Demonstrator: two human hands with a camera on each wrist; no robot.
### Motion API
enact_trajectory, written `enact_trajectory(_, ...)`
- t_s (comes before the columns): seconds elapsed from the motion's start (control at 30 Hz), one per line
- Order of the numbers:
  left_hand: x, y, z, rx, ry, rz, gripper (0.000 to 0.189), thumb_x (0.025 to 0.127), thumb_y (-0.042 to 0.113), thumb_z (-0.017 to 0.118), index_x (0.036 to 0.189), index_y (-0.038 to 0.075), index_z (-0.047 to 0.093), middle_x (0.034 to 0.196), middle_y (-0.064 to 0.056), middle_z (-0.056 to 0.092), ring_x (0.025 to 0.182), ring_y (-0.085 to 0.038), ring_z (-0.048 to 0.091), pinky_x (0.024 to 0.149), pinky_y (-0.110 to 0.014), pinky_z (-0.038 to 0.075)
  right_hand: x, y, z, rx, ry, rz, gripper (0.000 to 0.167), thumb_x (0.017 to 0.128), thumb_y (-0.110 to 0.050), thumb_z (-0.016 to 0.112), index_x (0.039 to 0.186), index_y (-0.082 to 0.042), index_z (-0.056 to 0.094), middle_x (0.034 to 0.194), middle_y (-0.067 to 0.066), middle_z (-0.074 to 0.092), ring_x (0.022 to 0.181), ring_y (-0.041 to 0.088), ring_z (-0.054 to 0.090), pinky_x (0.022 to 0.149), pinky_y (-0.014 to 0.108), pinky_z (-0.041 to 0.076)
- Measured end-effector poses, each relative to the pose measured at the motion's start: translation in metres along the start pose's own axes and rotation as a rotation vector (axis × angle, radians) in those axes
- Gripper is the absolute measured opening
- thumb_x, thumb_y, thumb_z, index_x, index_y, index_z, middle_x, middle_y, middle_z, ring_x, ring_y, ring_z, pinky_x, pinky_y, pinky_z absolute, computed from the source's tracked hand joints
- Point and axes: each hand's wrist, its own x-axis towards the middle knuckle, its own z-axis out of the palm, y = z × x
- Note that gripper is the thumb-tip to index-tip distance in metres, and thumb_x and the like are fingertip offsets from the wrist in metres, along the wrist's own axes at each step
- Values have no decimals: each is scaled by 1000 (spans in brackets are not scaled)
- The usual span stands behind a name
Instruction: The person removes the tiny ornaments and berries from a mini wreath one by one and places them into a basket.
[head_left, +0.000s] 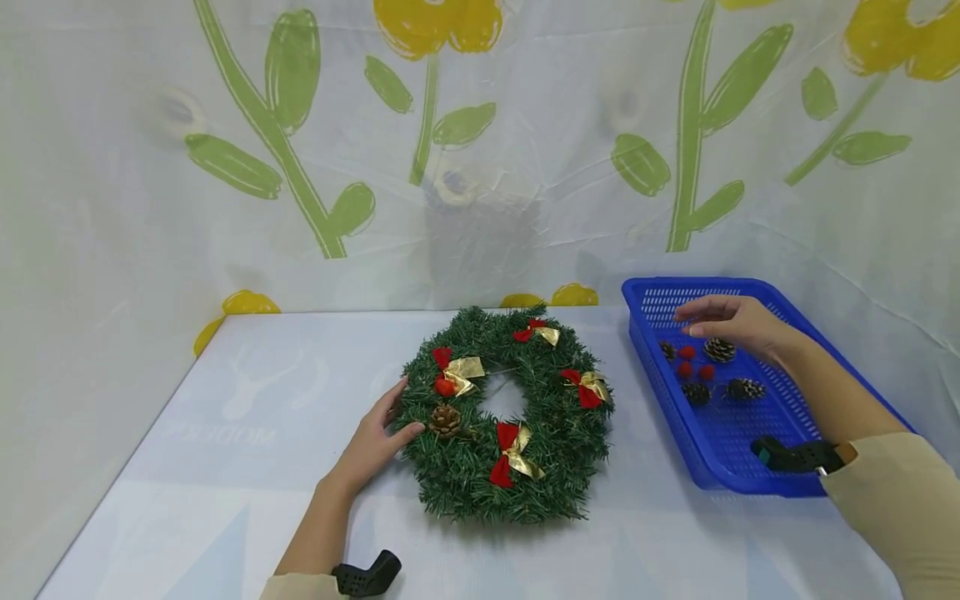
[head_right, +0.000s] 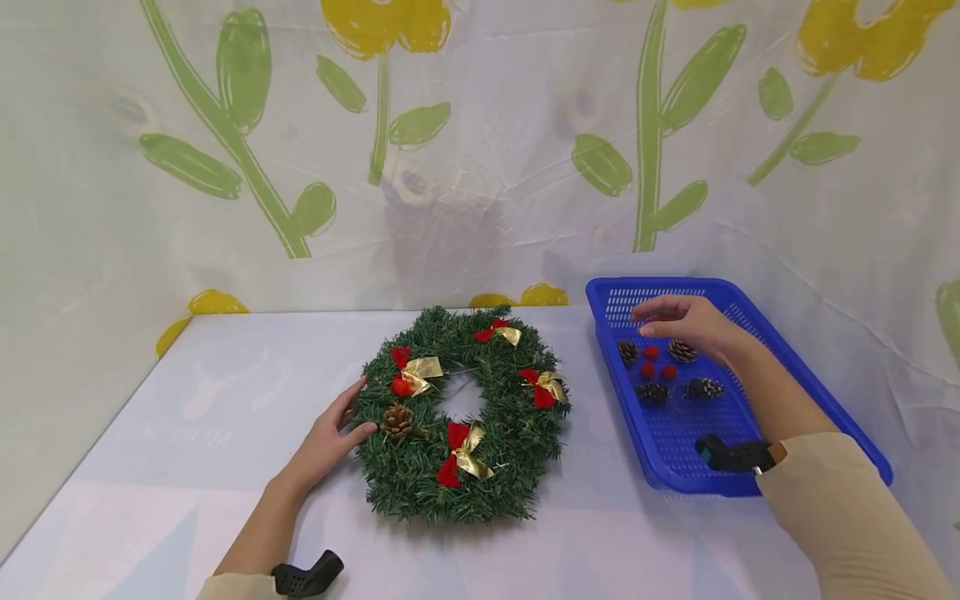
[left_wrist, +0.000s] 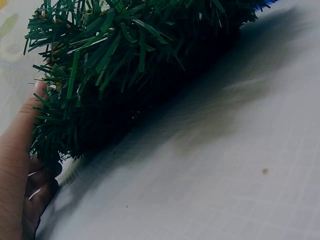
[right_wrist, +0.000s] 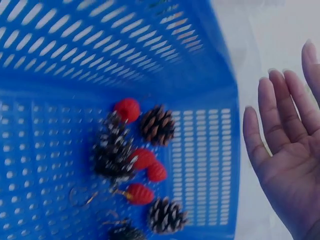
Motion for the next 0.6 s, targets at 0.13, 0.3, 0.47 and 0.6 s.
enact_trajectory(0.13,0,0,0,1,-1,-3,76,91,34,63,153,23,18,156,-13,20,137,-41,28,110,-56,30,5,-7,4,22,-27,-61,32,93,-9,60,124,-1,59,110,-11,67,97,5,65,82,14,52)
enact_trajectory(0.3,1,0,0,0,-2,-12,77,91,35,63,153,24,18,156,-13,20,138,-40,29,110,-56,30,10,-17,9,66,-61,-145,27,92,-2,59,118,-5,63,108,-9,68,94,6,66,80,17,54)
enact_trajectory(0.47,0,1,0,-1,1,-15,77,91,34,63,153,24,18,156,-13,20,137,-40,29,110,-56,30,13,-29,11,116,-125,-189,30,92,1,57,120,-6,63,110,-10,68,97,7,65,81,20,55)
enact_trajectory(0.6,0,1,0,-1,2,-16,77,91,35,63,153,24,19,156,-13,21,137,-40,30,110,-56,30,14,-37,14,171,-175,-206,33,91,4,56,122,-7,62,113,-7,67,101,9,65,83,21,55)
